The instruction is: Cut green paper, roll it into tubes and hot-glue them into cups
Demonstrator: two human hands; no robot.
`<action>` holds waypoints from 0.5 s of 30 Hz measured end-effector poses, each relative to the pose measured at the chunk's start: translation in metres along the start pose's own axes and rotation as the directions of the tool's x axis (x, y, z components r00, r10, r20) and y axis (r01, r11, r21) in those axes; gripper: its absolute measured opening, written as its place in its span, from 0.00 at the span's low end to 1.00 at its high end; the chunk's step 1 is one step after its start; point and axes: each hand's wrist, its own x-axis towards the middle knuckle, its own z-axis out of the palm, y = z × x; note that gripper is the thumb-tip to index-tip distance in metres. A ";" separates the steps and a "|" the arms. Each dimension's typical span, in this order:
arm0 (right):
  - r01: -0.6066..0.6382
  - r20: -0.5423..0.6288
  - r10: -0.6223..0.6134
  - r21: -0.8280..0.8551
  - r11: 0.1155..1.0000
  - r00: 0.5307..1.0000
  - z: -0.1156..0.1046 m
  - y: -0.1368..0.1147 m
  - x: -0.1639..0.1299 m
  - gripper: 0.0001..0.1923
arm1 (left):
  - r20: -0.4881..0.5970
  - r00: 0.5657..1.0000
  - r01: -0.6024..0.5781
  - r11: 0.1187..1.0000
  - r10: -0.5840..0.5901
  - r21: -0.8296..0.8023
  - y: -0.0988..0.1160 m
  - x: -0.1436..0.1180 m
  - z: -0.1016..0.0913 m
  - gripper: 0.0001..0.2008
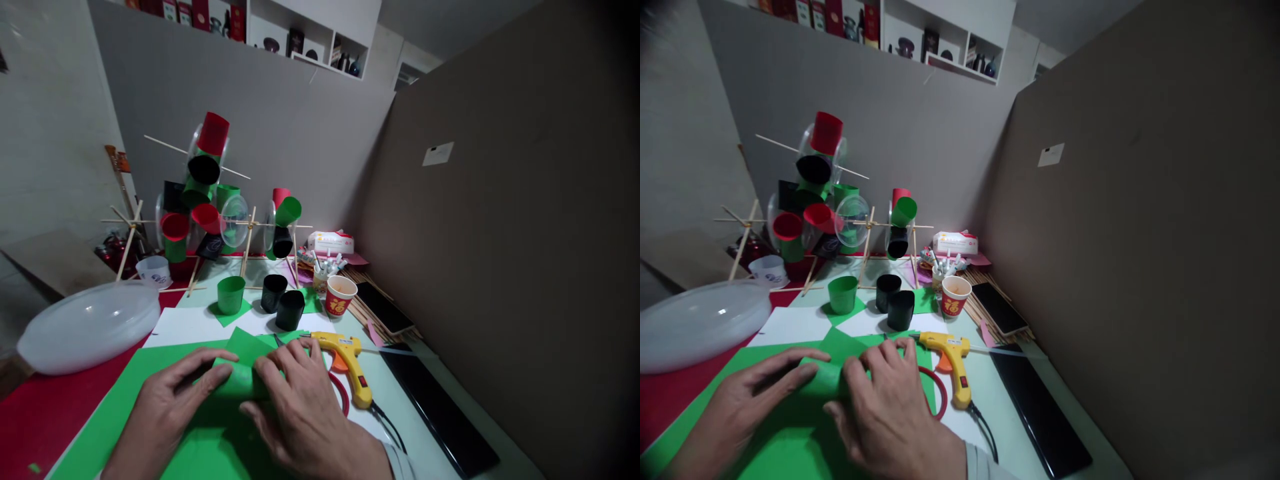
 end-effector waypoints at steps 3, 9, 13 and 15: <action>-0.035 0.009 0.034 0.007 0.999 0.999 0.001 -0.001 0.000 0.08 | 0.016 1.000 -0.025 0.999 0.026 -0.020 -0.008 -0.004 -0.001 0.19; -0.211 0.133 0.191 0.158 0.965 0.972 -0.001 -0.003 -0.001 0.07 | 0.064 0.998 0.005 0.991 0.004 -0.133 -0.015 -0.006 0.000 0.20; -0.267 0.186 0.232 0.191 0.945 0.955 0.000 -0.003 -0.004 0.09 | -0.010 1.000 0.005 0.994 -0.006 -0.107 -0.010 -0.005 0.002 0.20; -0.235 0.158 0.209 0.172 0.957 0.965 0.001 -0.003 -0.003 0.10 | -0.037 0.999 0.018 0.993 -0.022 -0.113 -0.004 -0.004 0.003 0.22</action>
